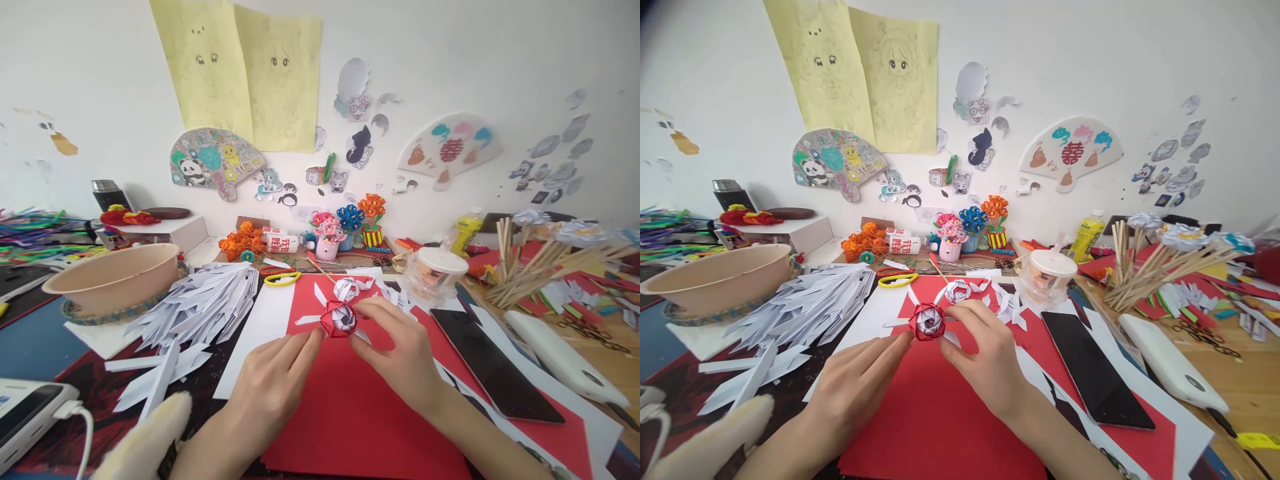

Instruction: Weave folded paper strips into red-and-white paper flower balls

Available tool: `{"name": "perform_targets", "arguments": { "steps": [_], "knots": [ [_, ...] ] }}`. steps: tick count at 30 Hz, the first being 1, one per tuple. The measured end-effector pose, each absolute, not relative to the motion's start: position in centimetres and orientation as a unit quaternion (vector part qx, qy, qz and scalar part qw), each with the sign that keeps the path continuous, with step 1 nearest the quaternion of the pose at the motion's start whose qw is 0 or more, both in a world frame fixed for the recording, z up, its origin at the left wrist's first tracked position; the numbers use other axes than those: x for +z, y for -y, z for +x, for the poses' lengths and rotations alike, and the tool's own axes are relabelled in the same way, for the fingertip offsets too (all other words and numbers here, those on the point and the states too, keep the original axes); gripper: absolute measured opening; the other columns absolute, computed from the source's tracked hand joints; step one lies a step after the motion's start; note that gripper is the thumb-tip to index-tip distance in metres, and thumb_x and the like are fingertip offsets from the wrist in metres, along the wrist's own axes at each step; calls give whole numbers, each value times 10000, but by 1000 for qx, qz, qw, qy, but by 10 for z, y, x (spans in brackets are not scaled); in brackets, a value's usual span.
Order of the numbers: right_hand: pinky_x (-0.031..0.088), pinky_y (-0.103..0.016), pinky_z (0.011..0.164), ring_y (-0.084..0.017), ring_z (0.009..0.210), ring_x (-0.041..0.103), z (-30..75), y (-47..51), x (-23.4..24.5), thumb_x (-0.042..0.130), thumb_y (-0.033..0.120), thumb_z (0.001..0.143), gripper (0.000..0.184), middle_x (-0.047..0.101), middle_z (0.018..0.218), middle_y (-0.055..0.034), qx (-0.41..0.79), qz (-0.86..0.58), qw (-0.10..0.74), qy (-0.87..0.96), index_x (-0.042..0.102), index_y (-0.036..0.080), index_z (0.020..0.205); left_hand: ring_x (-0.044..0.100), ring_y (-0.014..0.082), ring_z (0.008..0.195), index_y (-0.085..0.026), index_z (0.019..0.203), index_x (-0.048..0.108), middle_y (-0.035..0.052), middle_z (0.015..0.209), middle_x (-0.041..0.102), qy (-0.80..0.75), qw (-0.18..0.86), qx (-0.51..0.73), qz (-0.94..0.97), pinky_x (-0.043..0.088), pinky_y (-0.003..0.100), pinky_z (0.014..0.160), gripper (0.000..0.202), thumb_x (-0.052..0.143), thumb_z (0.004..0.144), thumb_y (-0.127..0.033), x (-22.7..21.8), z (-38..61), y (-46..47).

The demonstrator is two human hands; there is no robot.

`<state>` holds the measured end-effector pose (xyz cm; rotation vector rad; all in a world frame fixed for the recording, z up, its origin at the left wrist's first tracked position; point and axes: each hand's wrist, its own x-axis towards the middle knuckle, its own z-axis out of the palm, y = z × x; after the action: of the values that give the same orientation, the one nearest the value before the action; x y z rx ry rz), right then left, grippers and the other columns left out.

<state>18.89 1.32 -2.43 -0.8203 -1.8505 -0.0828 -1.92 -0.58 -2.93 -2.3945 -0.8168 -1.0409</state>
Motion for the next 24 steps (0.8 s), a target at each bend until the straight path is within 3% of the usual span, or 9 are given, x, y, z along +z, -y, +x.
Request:
{"name": "perform_targets", "arguments": {
  "steps": [5, 7, 10, 12, 15, 20, 24],
  "knots": [
    [580, -257, 750, -191, 848, 705, 192, -14, -28, 615, 106, 878, 134, 727, 909, -86, -79, -334, 543, 766, 652, 152, 998, 631, 141, 648, -157, 1039, 577, 25, 789, 688, 321, 198, -407, -832, 461, 260, 611, 112, 496, 987, -214, -21, -16, 11],
    [583, -264, 747, -193, 840, 707, 193, -14, -28, 629, 106, 875, 128, 729, 902, -87, -82, -338, 545, 763, 657, 153, 990, 647, 191, 778, -151, 1044, 585, 77, 896, 691, 345, 221, -430, -804, 478, 305, 710, 218, 545, 966, -351, -19, -17, 12],
    [588, -270, 738, -194, 822, 708, 193, -13, -28, 645, 101, 864, 119, 728, 885, -86, -82, -336, 548, 762, 658, 155, 969, 602, 311, 1029, -90, 1220, 543, 198, 1157, 629, 402, 248, -400, -786, 460, 420, 842, 514, 566, 917, -504, -17, -18, 10],
    [591, -270, 726, -194, 813, 711, 192, -13, -27, 645, 103, 863, 107, 728, 876, -83, -78, -333, 548, 764, 656, 161, 953, 587, 318, 1077, -89, 1280, 514, 195, 1221, 614, 417, 235, -367, -798, 448, 426, 858, 490, 562, 937, -436, -18, -17, 8],
    [591, -264, 704, -191, 797, 713, 190, -11, -27, 635, 96, 862, 89, 727, 857, -79, -70, -327, 544, 769, 652, 165, 914, 634, 245, 947, -130, 1177, 568, 114, 1105, 686, 396, 219, -370, -812, 454, 366, 795, 261, 544, 955, -265, -20, -14, 6],
    [587, -259, 666, -186, 754, 710, 188, -9, -27, 625, 81, 851, 90, 721, 817, -72, -57, -325, 541, 773, 653, 164, 870, 653, 232, 814, -123, 1109, 576, 105, 985, 718, 391, 223, -371, -813, 487, 358, 696, 249, 522, 958, -314, -24, -10, 5],
    [587, -276, 645, -186, 737, 706, 188, -8, -26, 615, 98, 858, 101, 720, 815, -58, -43, -329, 532, 779, 654, 191, 851, 637, 189, 689, -139, 1070, 573, 58, 841, 709, 377, 222, -368, -820, 484, 311, 607, 161, 472, 955, -187, -26, -10, 4]
  ]
}}
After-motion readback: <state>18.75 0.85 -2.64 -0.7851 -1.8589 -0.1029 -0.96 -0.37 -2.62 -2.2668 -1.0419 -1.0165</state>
